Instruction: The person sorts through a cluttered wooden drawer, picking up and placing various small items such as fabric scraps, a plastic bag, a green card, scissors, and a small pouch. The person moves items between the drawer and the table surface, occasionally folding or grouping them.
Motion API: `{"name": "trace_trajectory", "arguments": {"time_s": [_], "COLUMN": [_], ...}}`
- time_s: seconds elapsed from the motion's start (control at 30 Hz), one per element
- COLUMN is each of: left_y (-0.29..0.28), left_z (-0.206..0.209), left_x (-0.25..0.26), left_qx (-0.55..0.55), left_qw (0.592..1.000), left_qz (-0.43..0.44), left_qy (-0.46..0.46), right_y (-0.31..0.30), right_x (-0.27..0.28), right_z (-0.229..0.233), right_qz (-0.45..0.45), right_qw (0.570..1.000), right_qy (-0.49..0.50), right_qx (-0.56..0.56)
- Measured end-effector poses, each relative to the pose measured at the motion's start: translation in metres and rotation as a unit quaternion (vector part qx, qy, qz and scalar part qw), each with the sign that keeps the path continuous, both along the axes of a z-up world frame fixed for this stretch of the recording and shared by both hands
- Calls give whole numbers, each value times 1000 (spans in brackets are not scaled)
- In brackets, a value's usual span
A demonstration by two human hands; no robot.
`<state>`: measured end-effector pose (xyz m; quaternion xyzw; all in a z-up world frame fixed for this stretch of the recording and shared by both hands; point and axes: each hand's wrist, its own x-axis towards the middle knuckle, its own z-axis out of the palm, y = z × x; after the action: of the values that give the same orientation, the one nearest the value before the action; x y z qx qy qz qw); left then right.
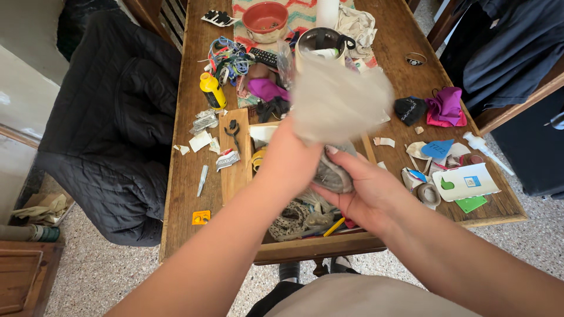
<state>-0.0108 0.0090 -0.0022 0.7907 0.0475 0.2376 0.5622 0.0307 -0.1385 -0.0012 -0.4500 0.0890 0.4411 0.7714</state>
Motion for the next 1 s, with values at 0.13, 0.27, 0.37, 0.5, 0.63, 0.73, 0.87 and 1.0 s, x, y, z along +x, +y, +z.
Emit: {"name": "trace_trajectory", "arguments": {"time_s": [0.13, 0.27, 0.37, 0.5, 0.63, 0.73, 0.87, 1.0], "left_y": [-10, -12, -10, 4, 3, 0, -1, 17], "left_z": [20, 38, 45, 30, 11, 1, -19, -30], "left_x": [-14, -23, -26, -30, -35, -40, -35, -31], "left_qx": [342, 437, 512, 474, 389, 238, -51, -145], "left_qw": [940, 897, 838, 865, 904, 957, 987, 975], "left_qz": [9, -68, -137, -164, -162, -144, -141, -163], "left_qy": [6, 13, 127, 11, 70, 78, 60, 33], "right_y": [-3, -10, -18, -25, -30, -32, -39, -43], "right_x": [7, 12, 14, 15, 19, 28, 43, 56], "right_z": [3, -1, 3, 25, 36, 38, 47, 56], "right_qz": [5, 31, 53, 81, 214, 284, 321, 279], "right_qw": [999, 999, 996, 986, 935, 881, 897, 960], "right_qy": [-36, -20, -9, 120, 139, 155, 108, -4], "right_qx": [-32, 28, 75, 87, 246, 344, 284, 36]}}
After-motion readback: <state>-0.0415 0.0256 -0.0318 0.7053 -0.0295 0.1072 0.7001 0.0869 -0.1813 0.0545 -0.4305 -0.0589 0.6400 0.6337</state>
